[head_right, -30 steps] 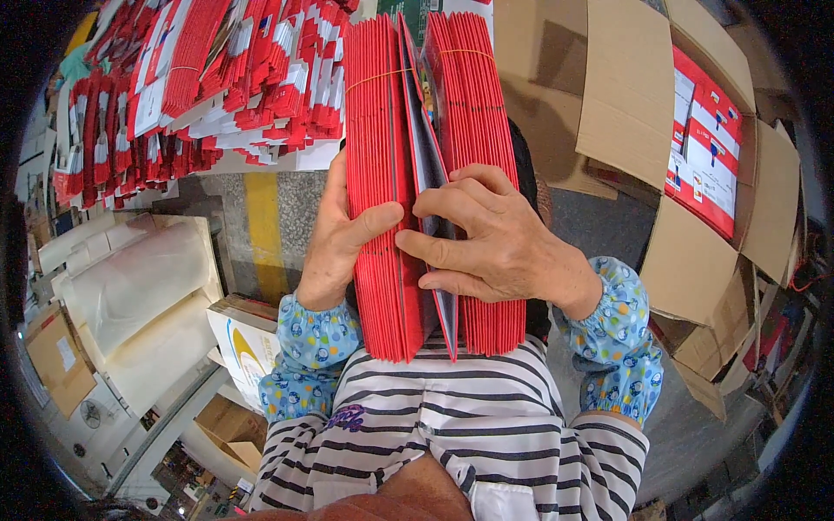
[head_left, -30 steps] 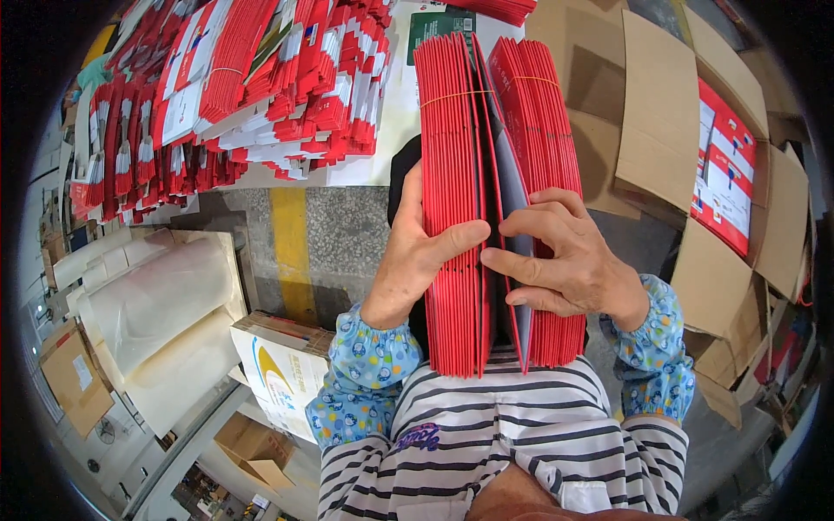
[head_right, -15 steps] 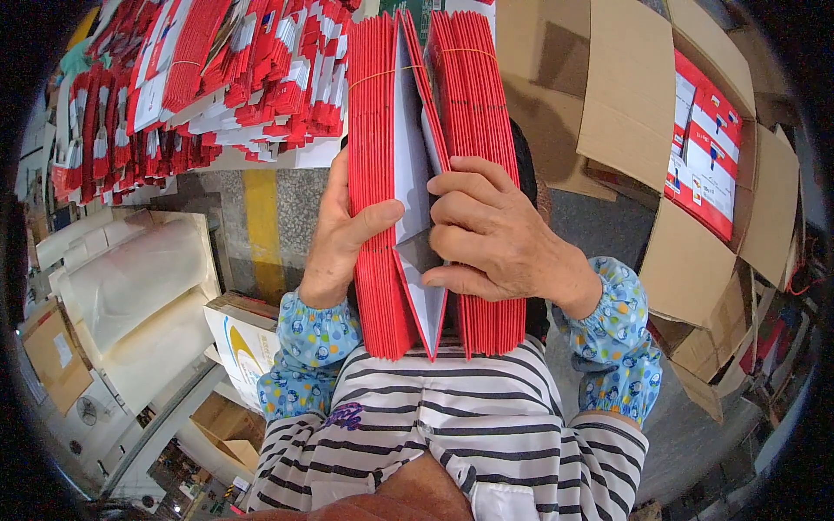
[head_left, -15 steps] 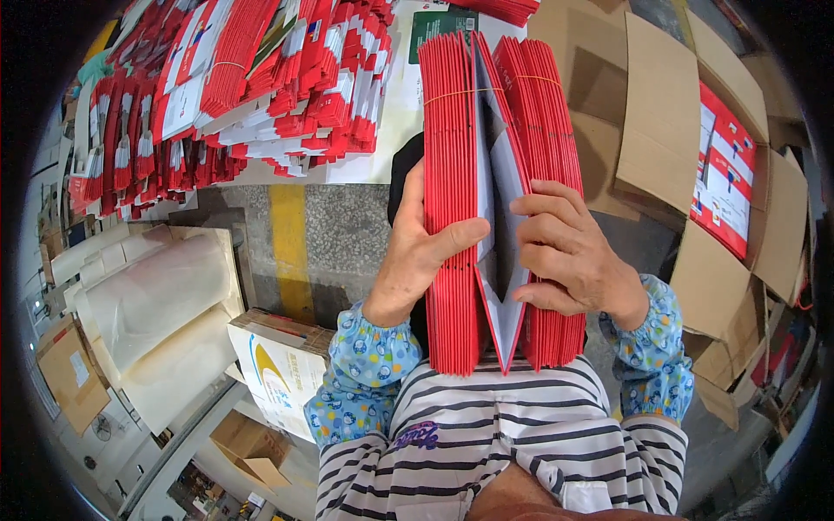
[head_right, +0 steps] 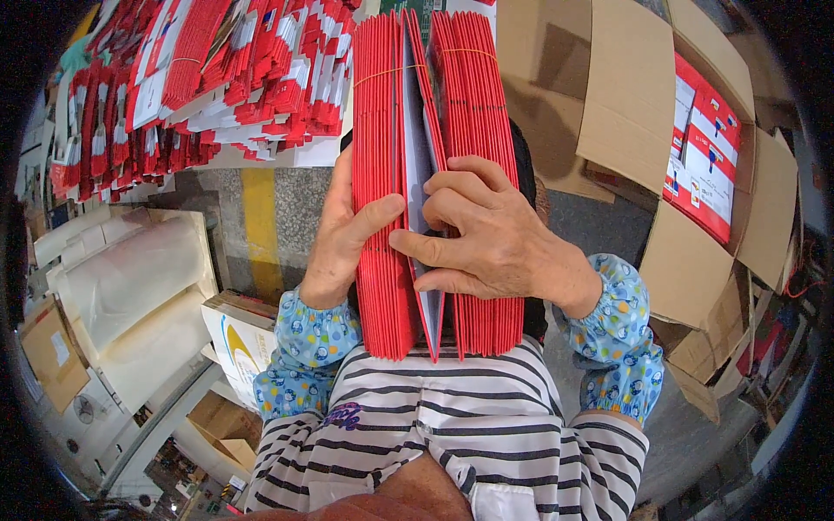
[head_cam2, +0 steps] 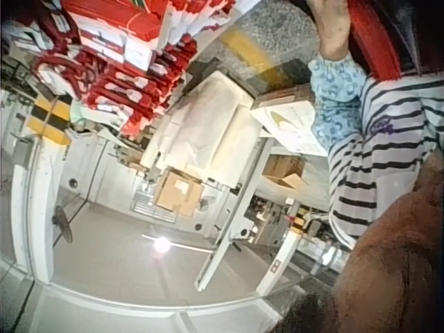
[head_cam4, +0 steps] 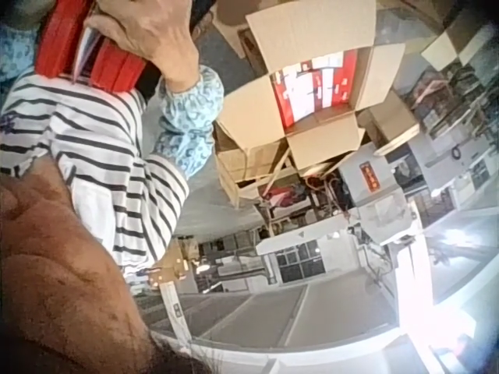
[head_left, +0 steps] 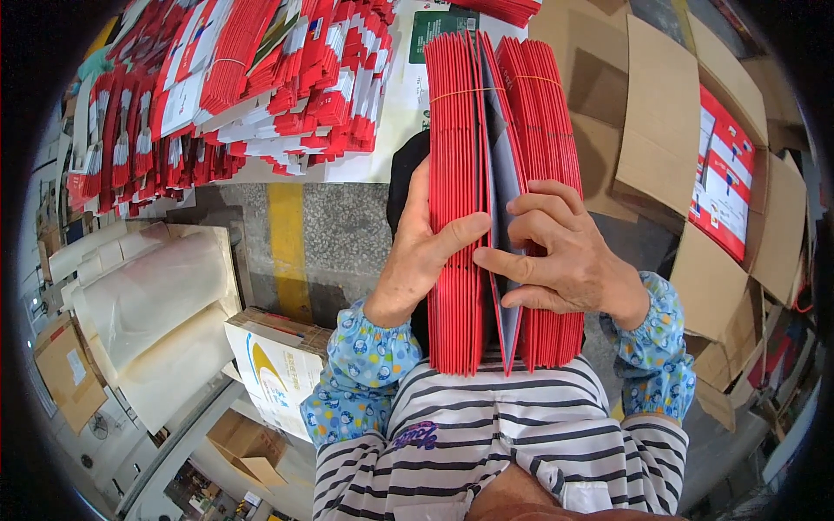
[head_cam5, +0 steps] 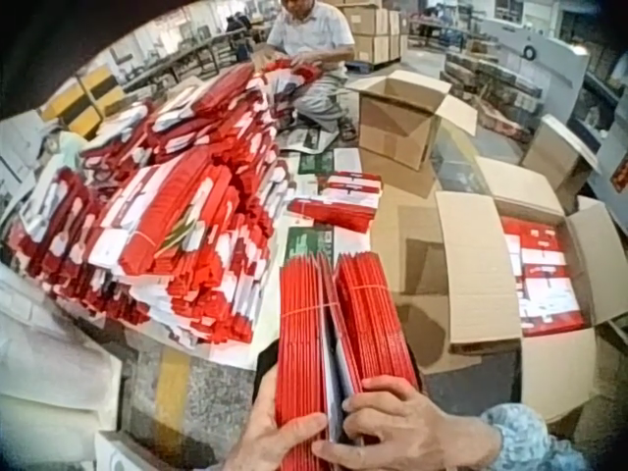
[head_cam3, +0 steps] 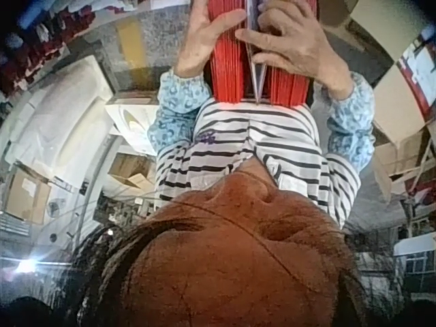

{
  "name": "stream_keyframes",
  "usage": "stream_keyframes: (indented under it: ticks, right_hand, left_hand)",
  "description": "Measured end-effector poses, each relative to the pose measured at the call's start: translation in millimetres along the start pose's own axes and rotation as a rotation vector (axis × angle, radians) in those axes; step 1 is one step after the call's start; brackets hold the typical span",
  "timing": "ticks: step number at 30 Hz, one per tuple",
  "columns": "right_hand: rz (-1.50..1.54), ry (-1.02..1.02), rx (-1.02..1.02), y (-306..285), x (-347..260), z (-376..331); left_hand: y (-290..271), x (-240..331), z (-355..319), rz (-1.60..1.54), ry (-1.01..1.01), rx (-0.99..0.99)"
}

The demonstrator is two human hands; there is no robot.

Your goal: Organizing, bundling with rubber bands, and packing red and white envelopes into cardboard shipping boxes.

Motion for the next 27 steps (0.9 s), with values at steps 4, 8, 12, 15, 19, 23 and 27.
stream_keyframes:
  ticks: [4,8,12,15,19,23,27]
  right_hand:
    - [0.057,0.012,0.011,-2.2,-0.1,0.9]
    - [0.089,0.023,0.095,-9.3,1.7,-3.3]
    - [0.048,0.01,0.07,-8.5,1.3,-4.5]
    - [0.066,0.0,0.069,-7.2,-1.3,-1.7]
    - [0.049,-0.017,0.035,-4.0,-5.2,2.9]
    - [0.054,-0.011,0.033,-4.8,-4.9,2.9]
    - [0.056,-0.018,0.061,-9.5,-4.8,4.9]
  left_hand:
    - [0.7,1.3,-1.4,-0.009,-0.007,0.006]
    - [-7.1,-1.7,-3.9,-0.061,-0.022,0.059]
    - [-14.1,-3.5,-5.2,-0.064,-0.025,0.073]
    - [-8.9,-0.5,-4.4,-0.015,-0.011,0.075]
    - [-6.1,0.7,-2.0,0.058,0.025,0.042]
    - [-3.3,1.5,0.2,0.093,0.012,0.027]
    - [-7.3,1.4,1.1,0.172,0.027,0.031]
Point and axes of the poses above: each hand's wrist, its own z-axis towards the middle knuckle, its own y-axis out of the palm, x = y × z, the point moved 7 cm from there along z, towards the middle knuckle, and after that the axes turned 1 degree about y, right-handed, at the moved point
